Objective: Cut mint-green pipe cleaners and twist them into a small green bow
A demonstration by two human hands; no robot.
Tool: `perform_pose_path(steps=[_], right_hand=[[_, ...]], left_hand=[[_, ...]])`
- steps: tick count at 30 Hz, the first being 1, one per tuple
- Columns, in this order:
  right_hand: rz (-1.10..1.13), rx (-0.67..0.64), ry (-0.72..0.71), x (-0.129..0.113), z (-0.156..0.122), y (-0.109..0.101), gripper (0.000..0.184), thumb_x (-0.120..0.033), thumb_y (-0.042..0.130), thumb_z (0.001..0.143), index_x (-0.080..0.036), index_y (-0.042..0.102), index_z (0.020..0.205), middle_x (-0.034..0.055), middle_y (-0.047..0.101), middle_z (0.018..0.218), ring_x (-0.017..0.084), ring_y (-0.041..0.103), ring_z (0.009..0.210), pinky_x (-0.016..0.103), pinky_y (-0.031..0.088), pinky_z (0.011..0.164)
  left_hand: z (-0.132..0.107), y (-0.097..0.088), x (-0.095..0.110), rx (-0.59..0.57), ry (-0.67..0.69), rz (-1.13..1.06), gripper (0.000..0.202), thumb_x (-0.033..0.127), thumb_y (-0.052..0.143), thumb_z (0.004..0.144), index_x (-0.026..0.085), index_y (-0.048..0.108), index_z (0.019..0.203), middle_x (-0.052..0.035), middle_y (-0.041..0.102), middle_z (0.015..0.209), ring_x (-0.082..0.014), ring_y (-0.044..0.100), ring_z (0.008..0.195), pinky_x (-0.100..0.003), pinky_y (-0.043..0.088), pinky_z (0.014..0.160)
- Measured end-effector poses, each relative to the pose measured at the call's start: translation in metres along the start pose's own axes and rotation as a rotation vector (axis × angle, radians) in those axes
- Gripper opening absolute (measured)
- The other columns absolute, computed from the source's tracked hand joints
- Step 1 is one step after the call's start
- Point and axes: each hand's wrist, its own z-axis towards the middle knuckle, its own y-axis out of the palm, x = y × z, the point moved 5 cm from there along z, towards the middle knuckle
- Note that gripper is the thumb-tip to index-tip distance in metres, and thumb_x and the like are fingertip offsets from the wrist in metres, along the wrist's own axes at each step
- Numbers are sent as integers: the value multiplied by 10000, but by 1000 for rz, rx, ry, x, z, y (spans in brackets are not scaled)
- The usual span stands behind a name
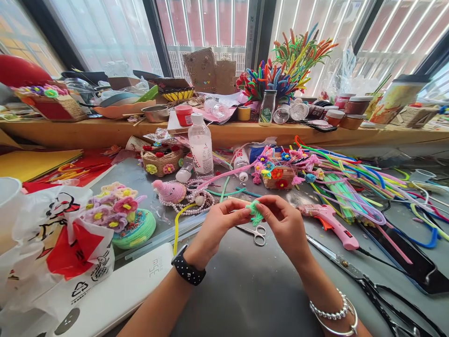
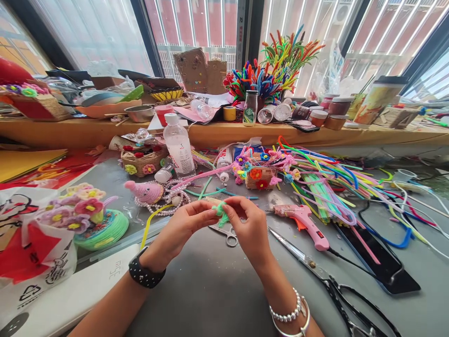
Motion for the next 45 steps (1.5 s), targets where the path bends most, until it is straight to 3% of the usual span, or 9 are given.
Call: perform_pose_path(steps=[4, 9, 16, 19, 25, 30, 40, 45], right_hand=[[-3, -1, -17, -1, 0, 0, 111, -273, 537, 767, -196, 599, 818, 21, 630, 747, 144, 572, 648, 253, 468, 594], [13, -17, -28, -3, 0, 1, 124, -281, 532, 770, -194, 600, 826, 34, 633, 769, 158, 581, 677, 270, 473, 615], [76, -18, 12, 0, 1, 0, 132, -303, 554, 752, -195, 598, 814, 27, 625, 734, 145, 567, 629, 250, 467, 552], [157, -30, 52, 2, 2, 1, 152, -310, 572, 739, -191, 585, 832, 21, 617, 713, 140, 564, 622, 243, 474, 540], [176, -46, 86, 3, 4, 2, 179, -279, 583, 728, -186, 574, 881, 39, 619, 818, 160, 586, 767, 275, 497, 669], [194, 9, 105, 6, 1, 6, 143, -267, 580, 727, -190, 556, 845, 32, 615, 803, 162, 587, 756, 297, 495, 680], [185, 242, 138, 10, -8, 5, 130, -286, 574, 740, -195, 495, 789, 6, 558, 758, 131, 545, 690, 263, 452, 637], [227, 218, 139, 8, -9, 9, 139, -281, 585, 731, -196, 486, 780, -5, 546, 731, 124, 538, 663, 254, 455, 610]], left_hand=[[0, 1, -2, 19, -3, -32, 140, 225, 685, 621, 135, 611, 700, -11, 613, 729, -118, 572, 708, -274, 455, 736], [-1, 2, -3, 12, -42, -37, 251, 236, 680, 628, 149, 631, 859, -44, 638, 816, -145, 583, 769, -275, 456, 737], [-1, 4, -1, -2, 5, 66, 202, 281, 645, 659, 147, 674, 807, -43, 662, 739, -146, 591, 687, -259, 459, 679], [0, 2, -3, 44, 2, -1, 195, 279, 658, 646, 136, 663, 779, -38, 659, 712, -142, 597, 684, -259, 457, 690], [0, -1, -8, 142, 15, -225, 128, 231, 645, 671, 148, 624, 766, -17, 640, 798, -121, 590, 763, -258, 455, 766], [-1, 4, -13, 118, 9, -283, 145, 226, 640, 677, 141, 607, 790, -28, 632, 853, -135, 600, 782, -301, 432, 844], [-3, 10, -19, 123, -12, -322, 108, 230, 629, 691, 160, 610, 771, -10, 665, 810, -132, 613, 788, -286, 430, 831], [-3, 11, -20, 140, 16, -365, 108, 214, 632, 688, 148, 607, 771, -13, 659, 792, -125, 606, 786, -269, 434, 823]])
